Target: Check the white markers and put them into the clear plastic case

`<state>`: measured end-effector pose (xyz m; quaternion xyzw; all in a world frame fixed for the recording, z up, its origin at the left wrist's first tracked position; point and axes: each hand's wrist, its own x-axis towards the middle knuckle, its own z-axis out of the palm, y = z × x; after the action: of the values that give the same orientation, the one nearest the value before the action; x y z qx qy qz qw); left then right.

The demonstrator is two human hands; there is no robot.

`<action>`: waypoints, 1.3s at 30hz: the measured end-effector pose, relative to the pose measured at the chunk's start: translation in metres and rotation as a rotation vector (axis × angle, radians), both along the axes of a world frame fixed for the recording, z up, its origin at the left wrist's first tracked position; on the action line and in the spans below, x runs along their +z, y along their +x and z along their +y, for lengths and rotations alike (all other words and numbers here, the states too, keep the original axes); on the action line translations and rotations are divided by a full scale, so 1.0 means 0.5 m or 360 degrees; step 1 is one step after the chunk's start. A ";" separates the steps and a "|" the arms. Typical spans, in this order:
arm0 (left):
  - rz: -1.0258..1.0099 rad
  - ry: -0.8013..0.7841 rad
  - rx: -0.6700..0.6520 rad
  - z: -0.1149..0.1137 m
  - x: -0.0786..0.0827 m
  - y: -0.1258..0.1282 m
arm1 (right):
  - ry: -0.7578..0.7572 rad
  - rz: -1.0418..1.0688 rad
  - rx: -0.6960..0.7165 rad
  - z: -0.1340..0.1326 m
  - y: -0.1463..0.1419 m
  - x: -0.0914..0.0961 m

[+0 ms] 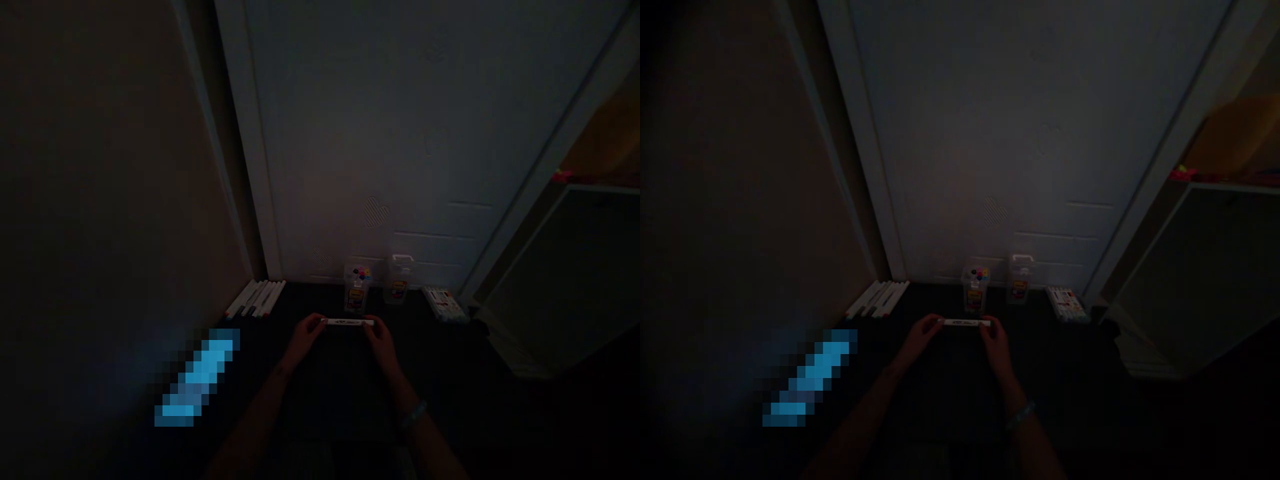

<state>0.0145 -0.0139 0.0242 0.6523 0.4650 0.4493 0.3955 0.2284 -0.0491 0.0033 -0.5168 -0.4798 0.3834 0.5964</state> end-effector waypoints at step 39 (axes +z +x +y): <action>0.0036 0.0031 -0.0058 -0.003 0.004 0.005 | -0.0023 0.0070 0.0044 0.002 0.001 -0.001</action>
<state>0.0168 -0.0156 0.0261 0.6696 0.4532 0.4389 0.3920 0.2289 -0.0482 0.0026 -0.5059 -0.4708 0.4064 0.5978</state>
